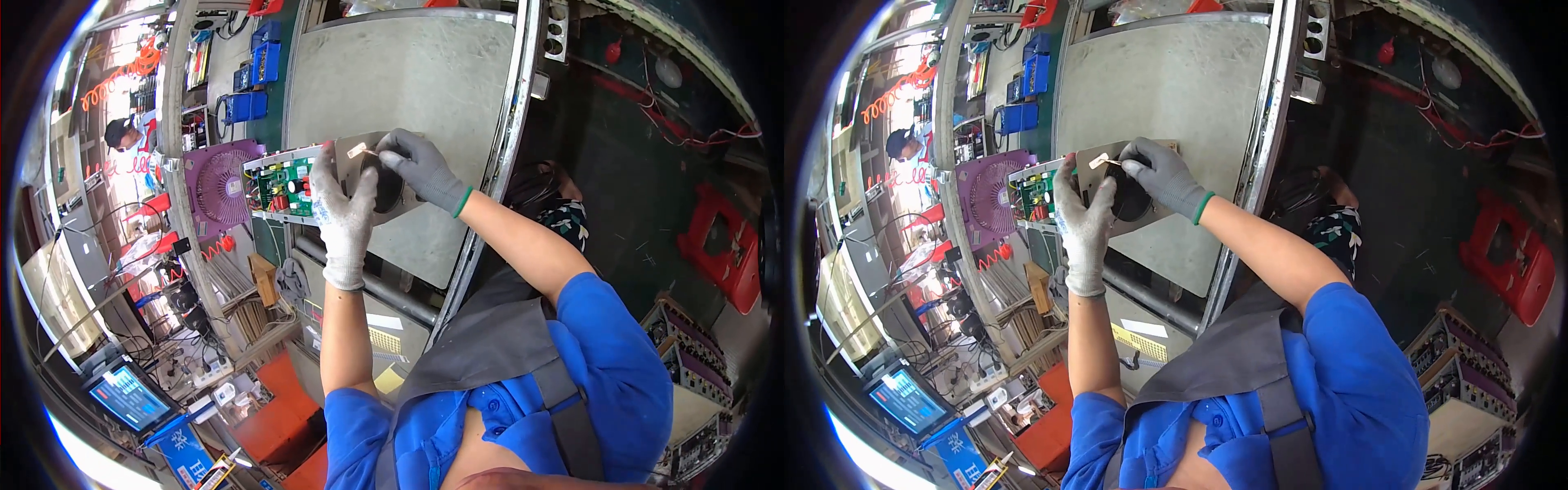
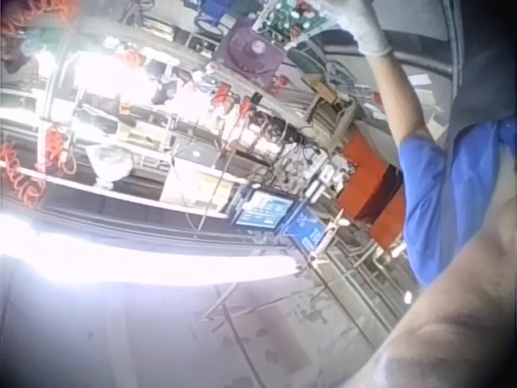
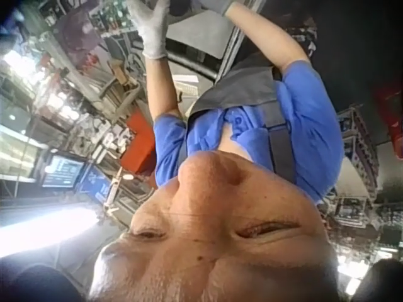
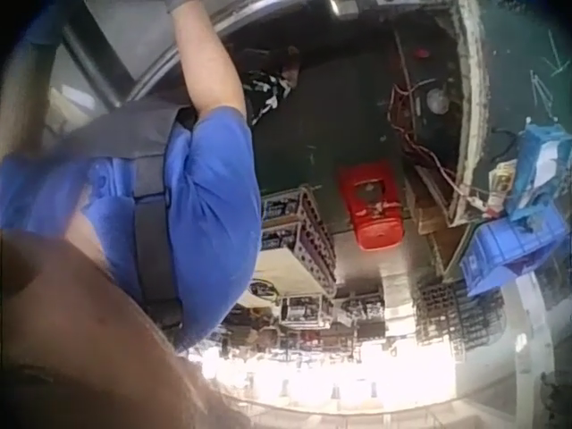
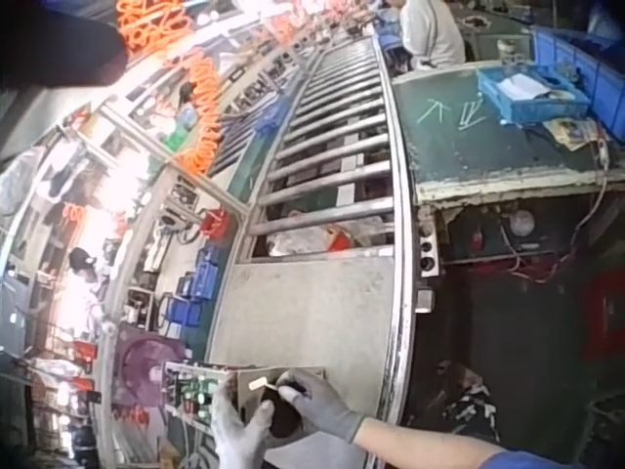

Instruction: Assembling and labeling electronic power supply units on a production line, including applying oil with a dispenser.

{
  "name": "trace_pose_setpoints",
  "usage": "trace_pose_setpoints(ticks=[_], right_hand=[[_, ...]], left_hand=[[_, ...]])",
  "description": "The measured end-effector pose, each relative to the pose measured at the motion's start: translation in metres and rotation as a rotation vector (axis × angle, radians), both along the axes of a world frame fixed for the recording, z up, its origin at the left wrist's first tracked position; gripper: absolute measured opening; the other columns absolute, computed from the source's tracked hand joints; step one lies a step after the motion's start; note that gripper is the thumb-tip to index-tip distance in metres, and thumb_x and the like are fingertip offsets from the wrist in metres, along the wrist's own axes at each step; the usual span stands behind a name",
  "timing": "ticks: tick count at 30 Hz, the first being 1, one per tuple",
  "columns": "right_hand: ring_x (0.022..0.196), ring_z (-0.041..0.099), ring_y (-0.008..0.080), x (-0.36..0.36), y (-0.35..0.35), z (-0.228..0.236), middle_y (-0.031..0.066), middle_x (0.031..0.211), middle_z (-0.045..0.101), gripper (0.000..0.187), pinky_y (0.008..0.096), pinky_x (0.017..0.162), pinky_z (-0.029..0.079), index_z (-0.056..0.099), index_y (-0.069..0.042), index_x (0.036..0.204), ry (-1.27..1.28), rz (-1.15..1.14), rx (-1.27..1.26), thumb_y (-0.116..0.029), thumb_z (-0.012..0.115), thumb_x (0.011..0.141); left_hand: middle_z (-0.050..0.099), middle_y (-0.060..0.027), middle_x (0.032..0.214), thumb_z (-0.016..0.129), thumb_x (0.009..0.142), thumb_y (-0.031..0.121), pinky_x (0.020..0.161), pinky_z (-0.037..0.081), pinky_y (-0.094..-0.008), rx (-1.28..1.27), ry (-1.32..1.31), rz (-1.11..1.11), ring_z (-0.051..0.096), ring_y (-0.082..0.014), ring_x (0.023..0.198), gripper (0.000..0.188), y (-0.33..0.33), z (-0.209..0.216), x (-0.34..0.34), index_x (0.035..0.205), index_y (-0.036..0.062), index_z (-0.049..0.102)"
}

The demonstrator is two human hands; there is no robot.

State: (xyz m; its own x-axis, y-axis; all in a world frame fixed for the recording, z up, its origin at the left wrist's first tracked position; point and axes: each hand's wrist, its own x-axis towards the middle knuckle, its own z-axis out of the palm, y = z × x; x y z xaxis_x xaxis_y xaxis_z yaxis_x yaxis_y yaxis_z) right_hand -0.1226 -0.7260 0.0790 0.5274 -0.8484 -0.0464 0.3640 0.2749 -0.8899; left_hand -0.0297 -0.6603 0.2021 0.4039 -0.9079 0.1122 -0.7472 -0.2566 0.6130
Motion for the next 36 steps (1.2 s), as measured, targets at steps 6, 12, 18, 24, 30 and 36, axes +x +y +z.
trace_pose_setpoints(ticks=[6,12,18,24,30,36], right_hand=[[0.083,0.062,0.0153,0.004,0.003,-0.001,0.0077,0.085,0.065,0.016,0.0324,0.082,0.050,0.061,-0.002,0.103,0.060,-0.024,-0.051,-0.014,0.063,0.093],[0.082,0.062,0.0134,-0.018,-0.022,-0.033,0.0051,0.087,0.066,0.013,0.0310,0.078,0.052,0.061,-0.002,0.102,-0.018,-0.117,0.131,-0.013,0.063,0.095],[0.068,0.058,0.0072,-0.067,-0.026,-0.022,0.0019,0.080,0.061,0.015,0.0230,0.056,0.045,0.060,-0.004,0.104,0.049,0.215,0.428,-0.019,0.059,0.100],[0.073,0.057,0.0087,-0.086,0.001,-0.041,0.0014,0.081,0.061,0.026,0.0267,0.066,0.047,0.062,-0.003,0.102,0.273,0.455,0.030,-0.028,0.066,0.095],[0.079,0.062,0.0175,-0.039,0.020,0.047,0.0067,0.088,0.062,0.049,0.0344,0.074,0.051,0.051,-0.005,0.135,0.009,0.244,-0.274,-0.023,0.066,0.092],[0.084,0.066,0.0346,-0.006,0.069,0.048,0.0150,0.096,0.063,0.082,0.0429,0.072,0.054,0.016,-0.010,0.159,0.305,0.041,-0.457,-0.017,0.059,0.089]], left_hand=[[0.064,-0.0110,0.098,0.070,0.091,0.009,0.078,0.050,-0.0254,0.070,-0.385,-0.009,0.061,-0.0113,0.087,0.048,-0.019,0.005,0.009,0.134,-0.0011,0.052],[0.069,-0.0116,0.092,0.074,0.089,0.018,0.073,0.052,-0.0320,0.153,-0.258,0.092,0.065,-0.0160,0.079,0.037,-0.031,0.004,0.007,0.120,0.0036,0.059],[0.069,-0.0144,0.081,0.071,0.092,0.030,0.066,0.053,-0.0365,0.083,-0.404,0.164,0.069,-0.0178,0.074,0.033,-0.041,0.015,0.010,0.110,0.0048,0.060],[0.064,-0.0087,0.084,0.039,0.108,0.043,0.060,0.049,-0.0236,-0.401,0.443,0.607,0.062,-0.0135,0.069,0.053,0.072,0.042,0.051,0.133,-0.0025,0.049],[0.063,-0.0003,0.077,0.054,0.105,0.020,0.057,0.045,-0.0225,-0.121,0.295,0.716,0.054,-0.0055,0.064,0.027,0.213,-0.027,-0.007,0.121,0.0007,0.062],[0.062,-0.0028,0.086,0.055,0.105,0.025,0.062,0.048,-0.0219,-0.109,0.512,0.801,0.059,-0.0075,0.069,0.031,0.322,-0.066,-0.040,0.124,0.0006,0.059]])
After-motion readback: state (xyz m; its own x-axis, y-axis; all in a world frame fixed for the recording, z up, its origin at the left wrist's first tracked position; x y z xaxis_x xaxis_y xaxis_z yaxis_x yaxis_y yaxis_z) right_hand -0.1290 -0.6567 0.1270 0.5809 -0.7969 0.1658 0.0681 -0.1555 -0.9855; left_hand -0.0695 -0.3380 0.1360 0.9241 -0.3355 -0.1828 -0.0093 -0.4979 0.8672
